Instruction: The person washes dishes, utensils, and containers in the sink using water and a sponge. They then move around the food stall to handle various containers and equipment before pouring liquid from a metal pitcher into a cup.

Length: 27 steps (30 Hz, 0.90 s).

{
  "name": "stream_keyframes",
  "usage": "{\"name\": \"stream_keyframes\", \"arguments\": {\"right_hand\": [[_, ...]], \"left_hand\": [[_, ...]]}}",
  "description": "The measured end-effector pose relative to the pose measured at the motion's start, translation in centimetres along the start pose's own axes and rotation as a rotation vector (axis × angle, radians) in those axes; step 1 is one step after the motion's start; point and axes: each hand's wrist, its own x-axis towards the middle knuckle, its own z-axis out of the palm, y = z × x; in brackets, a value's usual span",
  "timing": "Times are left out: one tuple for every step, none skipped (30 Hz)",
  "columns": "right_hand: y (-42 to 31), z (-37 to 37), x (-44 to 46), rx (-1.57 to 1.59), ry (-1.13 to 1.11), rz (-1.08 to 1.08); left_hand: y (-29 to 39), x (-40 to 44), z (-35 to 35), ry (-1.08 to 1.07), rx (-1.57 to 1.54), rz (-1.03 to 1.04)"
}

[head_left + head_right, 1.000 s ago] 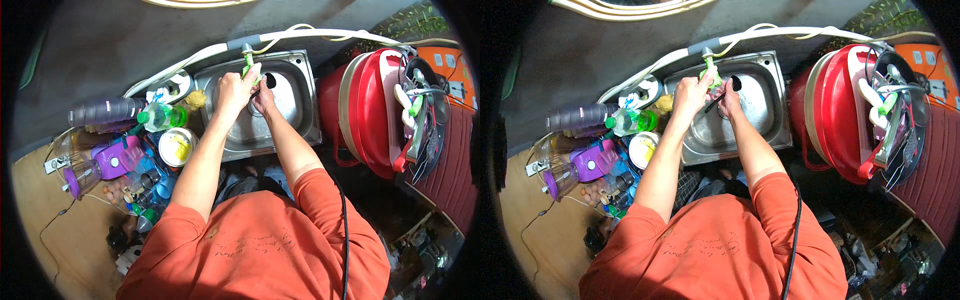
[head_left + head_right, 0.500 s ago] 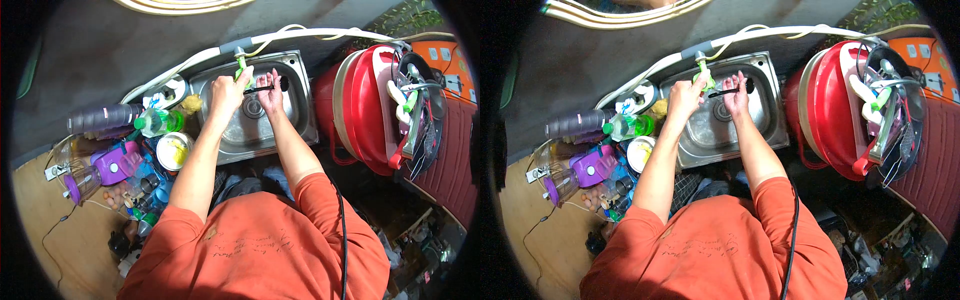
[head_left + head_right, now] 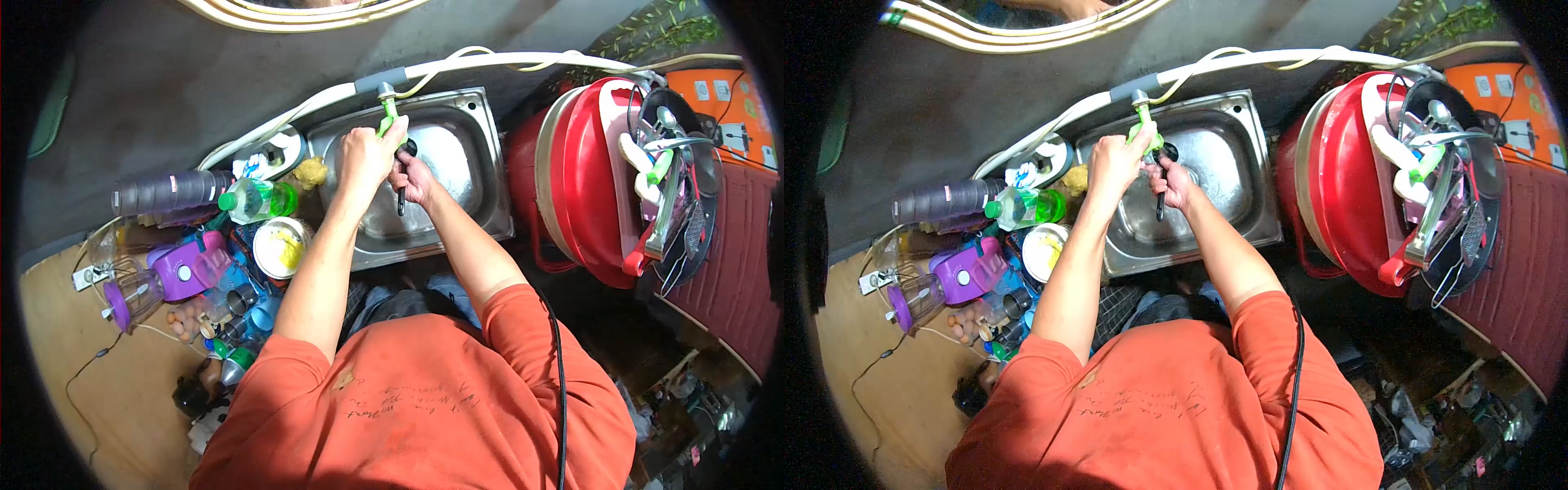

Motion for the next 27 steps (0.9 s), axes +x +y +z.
{"name": "stream_keyframes", "arguments": {"right_hand": [[-0.3,-0.2,-0.2,-0.044,0.018,0.017],[-0.6,-0.4,-0.5,-0.050,-0.047,0.027],[-0.8,-0.6,-0.7,-0.058,-0.047,0.028],[-0.7,-0.3,-1.3,-0.099,0.009,-0.092],[-0.7,0.2,-2.0,-0.140,0.063,-0.213],[-1.1,0.1,-2.5,-0.161,0.069,-0.254],[-1.1,0.7,-3.2,-0.170,0.069,-0.255],[-0.9,1.9,-4.3,-0.221,0.129,-0.356],[-1.0,2.6,-5.1,-0.270,0.189,-0.461],[-1.4,1.7,-5.1,-0.317,0.111,-0.484],[-1.3,1.8,-5.6,-0.321,0.112,-0.488],[-0.7,2.2,-6.1,-0.458,0.057,-0.584],[0.2,2.7,-6.7,-0.597,0.000,-0.677],[1.7,4.7,-8.2,-0.651,0.085,-0.717],[2.0,4.2,-8.6,-0.968,0.163,-0.794],[2.3,4.0,-8.5,-1.019,0.078,-0.939],[2.6,4.4,-8.8,-1.066,-0.012,-1.082],[2.4,4.6,-9.7,-1.044,0.005,-1.054],[1.6,5.5,-11.0,-1.183,0.099,-1.103],[0.7,5.8,-11.9,-1.015,0.103,-1.010],[-0.1,6.1,-12.4,-0.848,0.106,-0.917],[-0.8,5.5,-12.0,-0.636,-0.007,-0.968],[-1.4,6.3,-13.7,-0.464,-0.035,-0.822],[-2.3,5.9,-13.7,-0.433,-0.080,-0.843],[-3.1,5.0,-13.3,-0.399,-0.125,-0.865],[-3.6,4.0,-13.4,-0.390,-0.173,-0.832],[-4.0,3.2,-13.2,-0.374,-0.205,-0.824]], "left_hand": [[0.2,-0.2,0.1,0.004,-0.005,0.002],[0.3,-0.5,0.2,0.083,0.133,0.069],[0.5,-0.9,0.3,0.164,0.272,0.134],[0.9,-1.3,0.0,0.148,0.259,0.116],[0.5,-1.6,0.2,0.155,0.254,0.113],[-0.5,-1.8,0.7,0.193,0.011,0.158],[-1.6,-2.0,1.4,0.229,-0.233,0.204],[-2.8,-2.6,2.3,0.290,-0.296,0.304],[-5.2,-3.0,3.9,0.249,-0.381,0.305],[-7.1,-3.4,6.5,0.238,-0.654,0.111],[-9.0,-3.8,9.1,0.220,-0.921,-0.092],[-10.3,-4.0,11.5,0.143,-0.968,-0.253],[-11.1,-4.2,13.5,0.064,-1.012,-0.416],[-10.2,-4.3,13.9,-0.126,-1.205,-0.480],[-8.7,-4.6,14.8,-0.144,-1.375,-0.625],[-6.1,-4.6,14.7,-0.156,-1.502,-0.622],[-4.7,-4.3,14.9,-0.166,-1.629,-0.618],[-4.7,-3.9,15.8,-0.168,-1.558,-0.608],[-4.9,-3.4,16.9,-0.169,-1.487,-0.598],[-4.7,-3.1,16.7,-0.263,-1.443,-0.541],[-4.5,-2.8,16.4,-0.355,-1.395,-0.482],[-3.5,-3.4,15.0,-0.354,-1.415,-0.344],[-2.8,-3.6,13.7,-0.434,-1.309,-0.284],[-2.8,-3.8,12.8,-0.482,-1.117,-0.198],[-2.7,-4.1,12.2,-0.525,-0.922,-0.114],[-2.0,-4.6,11.8,-0.528,-0.915,-0.109],[-1.1,-5.1,11.6,-0.441,-0.854,-0.058]]}}
